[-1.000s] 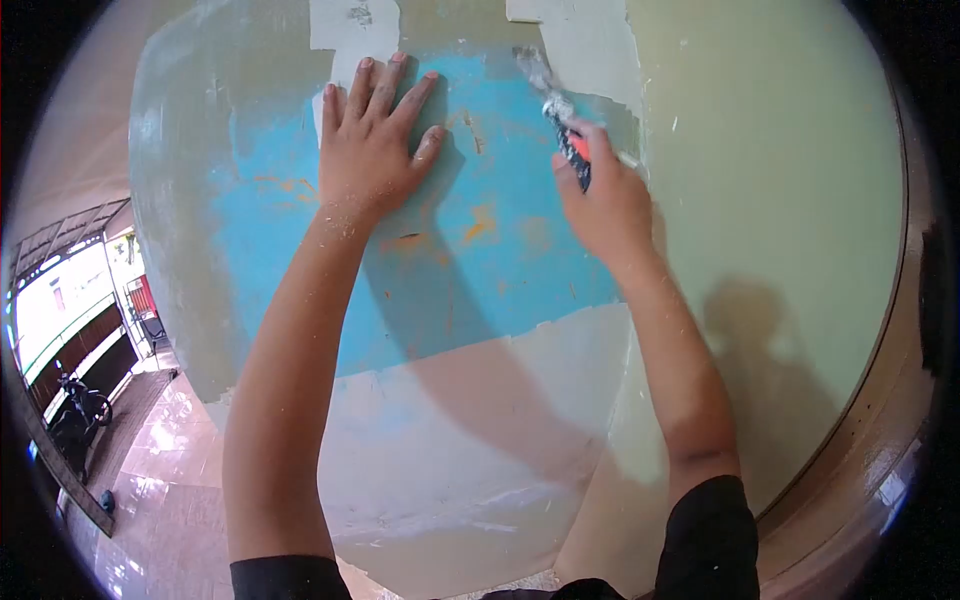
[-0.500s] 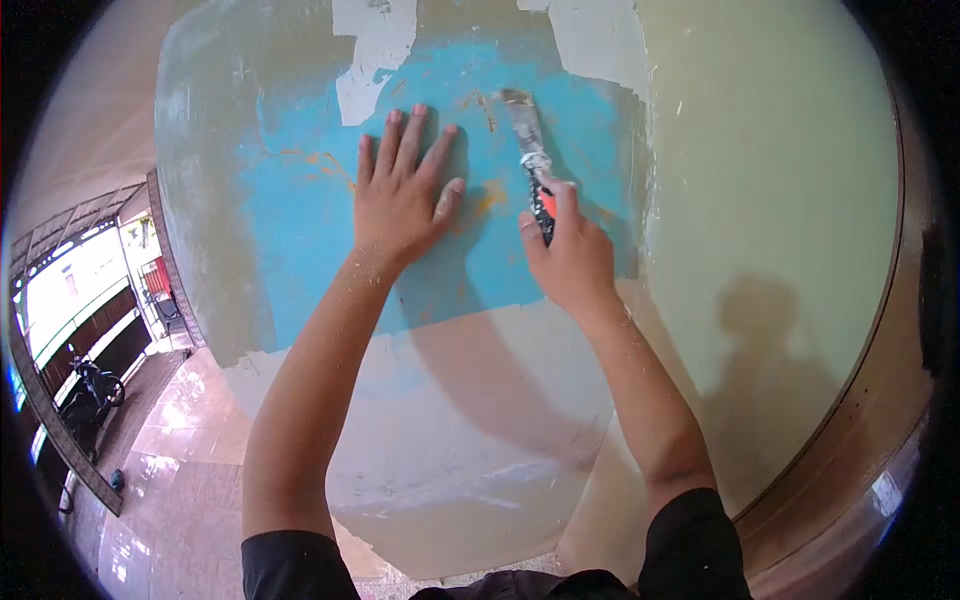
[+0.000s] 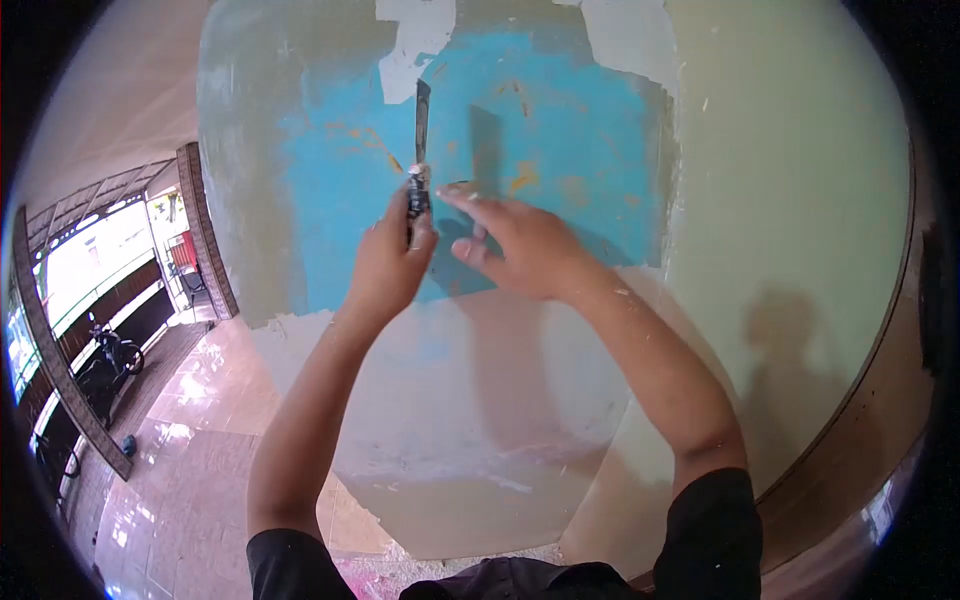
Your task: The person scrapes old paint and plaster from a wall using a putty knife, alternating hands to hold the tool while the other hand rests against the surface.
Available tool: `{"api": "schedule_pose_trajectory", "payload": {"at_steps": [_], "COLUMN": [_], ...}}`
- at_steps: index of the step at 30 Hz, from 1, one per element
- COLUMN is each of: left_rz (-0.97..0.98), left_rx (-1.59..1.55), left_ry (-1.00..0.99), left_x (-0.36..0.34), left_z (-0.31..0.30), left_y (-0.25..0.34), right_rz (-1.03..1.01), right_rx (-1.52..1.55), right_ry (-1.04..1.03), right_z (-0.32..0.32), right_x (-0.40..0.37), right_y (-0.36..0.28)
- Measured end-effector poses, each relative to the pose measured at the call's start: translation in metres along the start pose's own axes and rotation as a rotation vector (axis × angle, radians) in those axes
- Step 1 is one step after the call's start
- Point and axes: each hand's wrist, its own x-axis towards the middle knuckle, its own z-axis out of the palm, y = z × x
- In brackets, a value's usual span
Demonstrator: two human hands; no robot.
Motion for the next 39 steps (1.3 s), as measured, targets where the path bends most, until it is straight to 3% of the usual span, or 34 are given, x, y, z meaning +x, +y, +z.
{"api": "schedule_pose_trajectory", "payload": {"at_steps": [2,4,5,8,10,12,13,16,23,34,39], "left_rz": [-0.082,0.231,0.119,0.087,0.006,-0.052,0.011,-0.137,-0.121,-0.16,-0.118], "left_rx": [-0.02,0.386,0.385,0.527,0.542,0.529,0.553,0.714,0.887,0.918,0.942], "left_ry": [0.031,0.368,0.364,0.348,0.276,0.127,0.161,0.15,0.172,0.101,0.118], "left_x": [-0.012,-0.02,-0.025,-0.02,-0.024,-0.03,-0.025,-0.011,-0.004,-0.002,0.003], "left_z": [-0.013,-0.019,-0.025,-0.036,-0.033,-0.026,-0.026,-0.031,-0.013,-0.019,-0.021], "left_y": [-0.01,-0.036,-0.031,-0.037,-0.038,-0.04,-0.039,-0.021,0.01,0.048,0.038], "right_rz": [-0.179,-0.276,-0.277,-0.224,-0.186,-0.083,-0.06,-0.049,-0.071,-0.065,-0.056], "right_rx": [-0.317,-0.51,-0.605,-0.665,-0.825,-0.832,-0.844,-0.832,-0.789,-0.784,-0.787], "right_ry": [0.157,0.354,0.432,0.547,0.842,0.789,0.773,0.759,0.783,0.779,0.783], "right_z": [-0.014,-0.035,-0.05,-0.08,-0.073,-0.051,-0.052,-0.047,-0.042,-0.038,-0.037], "right_x": [0.01,0.025,0.035,0.063,0.07,0.059,0.056,0.054,0.04,0.031,0.031], "right_y": [0.01,0.03,0.039,0.081,0.119,0.146,0.147,0.149,0.155,0.153,0.15]}}
